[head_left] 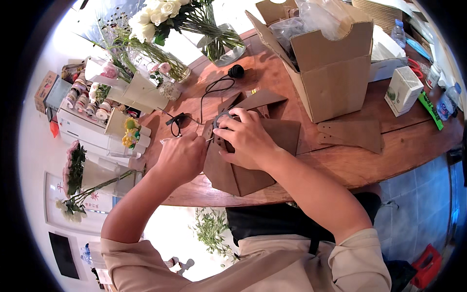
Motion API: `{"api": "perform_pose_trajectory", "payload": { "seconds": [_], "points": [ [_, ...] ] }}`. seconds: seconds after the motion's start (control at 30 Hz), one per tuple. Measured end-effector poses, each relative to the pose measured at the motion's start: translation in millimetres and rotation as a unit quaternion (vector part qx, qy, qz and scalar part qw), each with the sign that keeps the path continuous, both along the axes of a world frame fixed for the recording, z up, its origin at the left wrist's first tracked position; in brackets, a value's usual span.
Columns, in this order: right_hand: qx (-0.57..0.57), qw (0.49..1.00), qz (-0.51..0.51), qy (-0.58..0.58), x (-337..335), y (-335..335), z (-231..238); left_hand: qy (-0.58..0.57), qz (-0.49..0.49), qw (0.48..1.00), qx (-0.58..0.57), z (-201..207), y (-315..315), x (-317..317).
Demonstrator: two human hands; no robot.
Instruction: The person assembles a cardboard structure by inserting small metal pins into pre-drilled holes on brown cardboard pieces. They use a screwdriver to push the pins through the layers, securing the components together. The person works methodically, handling the cardboard pieces and tools on a wooden table.
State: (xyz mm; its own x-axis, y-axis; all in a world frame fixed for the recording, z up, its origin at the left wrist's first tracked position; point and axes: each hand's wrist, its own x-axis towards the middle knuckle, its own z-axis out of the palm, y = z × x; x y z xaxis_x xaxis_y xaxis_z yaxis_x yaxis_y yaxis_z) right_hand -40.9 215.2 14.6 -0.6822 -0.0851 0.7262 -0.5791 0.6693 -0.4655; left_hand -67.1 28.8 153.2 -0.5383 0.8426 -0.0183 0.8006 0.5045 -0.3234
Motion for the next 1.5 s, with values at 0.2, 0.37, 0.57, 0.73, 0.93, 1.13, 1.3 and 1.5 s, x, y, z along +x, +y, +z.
{"api": "perform_pose_trajectory", "payload": {
  "seconds": [0.2,0.37,0.57,0.73,0.93,1.13,1.3,1.5],
  "points": [
    [0.017,1.0,-0.011,-0.016,1.1,-0.1,1.5,-0.022,0.029,0.999,0.01,-3.5,6.5,-2.2],
    [0.014,1.0,-0.01,-0.01,0.2,-0.6,1.3,-0.03,0.035,0.999,0.017,-4.8,9.2,-4.4],
    [0.007,1.0,-0.005,-0.008,0.7,-0.2,1.2,-0.041,0.041,0.998,0.027,-1.6,13.3,-2.9],
    [0.007,1.0,-0.008,-0.016,0.4,-0.5,0.7,-0.059,0.043,0.997,0.032,0.2,13.5,-4.3],
    [0.016,1.0,-0.011,-0.02,0.8,0.0,2.1,-0.051,0.054,0.997,0.026,-2.3,12.9,-4.6],
    [0.007,1.0,-0.007,-0.007,0.3,-0.4,0.9,-0.116,0.097,0.988,0.021,0.0,20.5,-9.1],
    [0.011,1.0,0.001,-0.011,-1.4,0.2,0.0,-0.13,0.156,0.975,0.093,4.1,31.0,-5.6],
    [-0.009,0.999,-0.01,0.037,-1.8,-4.0,-2.5,-0.051,-0.004,0.997,0.049,-2.4,17.4,4.9]
  ]
}}
